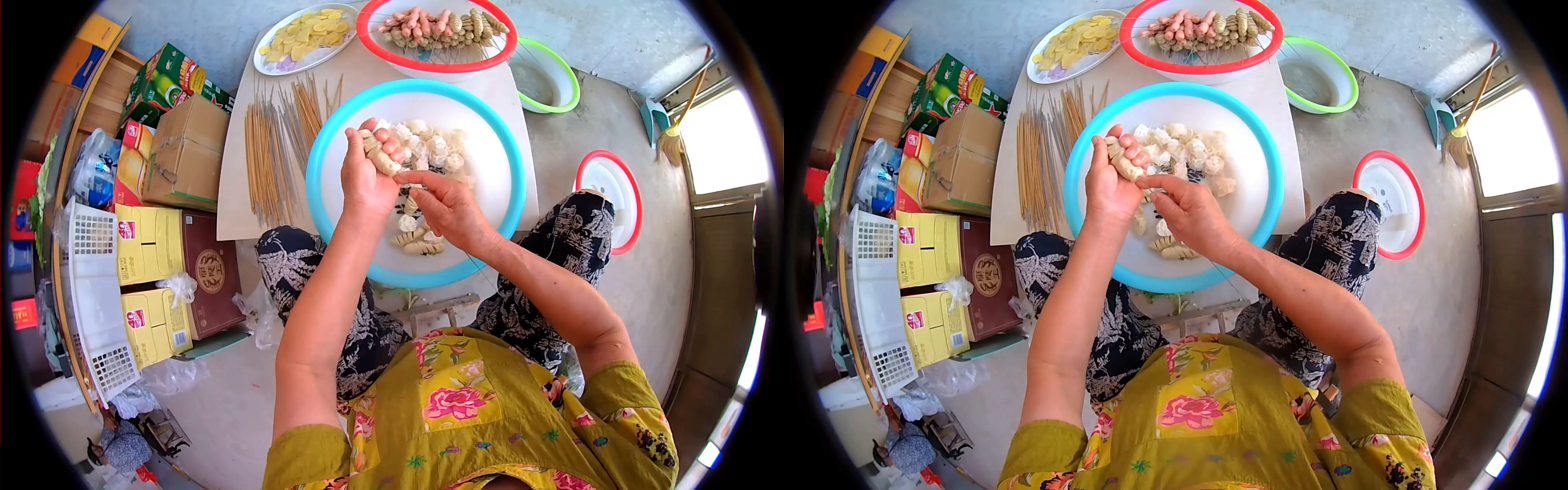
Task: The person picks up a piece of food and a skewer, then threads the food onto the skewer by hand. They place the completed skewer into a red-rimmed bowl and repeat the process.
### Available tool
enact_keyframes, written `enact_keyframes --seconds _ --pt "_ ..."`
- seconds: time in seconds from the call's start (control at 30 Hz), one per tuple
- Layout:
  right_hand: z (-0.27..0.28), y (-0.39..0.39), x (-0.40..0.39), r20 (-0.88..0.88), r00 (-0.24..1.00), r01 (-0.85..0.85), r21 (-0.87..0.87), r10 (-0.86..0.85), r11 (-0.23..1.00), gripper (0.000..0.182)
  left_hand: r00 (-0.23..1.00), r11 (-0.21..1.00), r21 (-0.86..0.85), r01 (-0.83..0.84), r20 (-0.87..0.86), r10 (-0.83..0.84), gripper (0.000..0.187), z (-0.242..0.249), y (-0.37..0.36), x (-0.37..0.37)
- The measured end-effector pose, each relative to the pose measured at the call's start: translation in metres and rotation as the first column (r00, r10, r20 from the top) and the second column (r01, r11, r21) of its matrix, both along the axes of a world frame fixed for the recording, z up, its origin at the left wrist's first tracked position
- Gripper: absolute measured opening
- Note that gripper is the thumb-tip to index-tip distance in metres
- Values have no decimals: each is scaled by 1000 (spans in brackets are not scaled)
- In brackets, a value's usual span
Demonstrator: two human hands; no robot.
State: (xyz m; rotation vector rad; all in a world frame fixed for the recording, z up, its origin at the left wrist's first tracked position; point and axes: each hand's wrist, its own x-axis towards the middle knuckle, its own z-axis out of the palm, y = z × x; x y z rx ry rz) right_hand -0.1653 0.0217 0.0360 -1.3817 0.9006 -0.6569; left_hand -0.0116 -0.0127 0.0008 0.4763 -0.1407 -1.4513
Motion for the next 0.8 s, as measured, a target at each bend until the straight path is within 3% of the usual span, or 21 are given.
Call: enact_keyframes --seconds 0.23,0.43,0.6,0.8 --pt "-3 4 0 -17 999 -29 -92 27 995 35 999 999 20 -37 13 37 40 2 -1 6" --pt "0 6 -2 -51 993 -107 4 107 994 39 994 992 62 -113 18 112 42 2 -5 11" --pt "1 6 0 28 998 -49 -46 51 998 36 988 995 25 -101 116 97 39 1 -4 7" --pt "-1 5 0 33 999 1 12 -1 1000 34 992 998 13 -68 108 66 36 4 0 0"
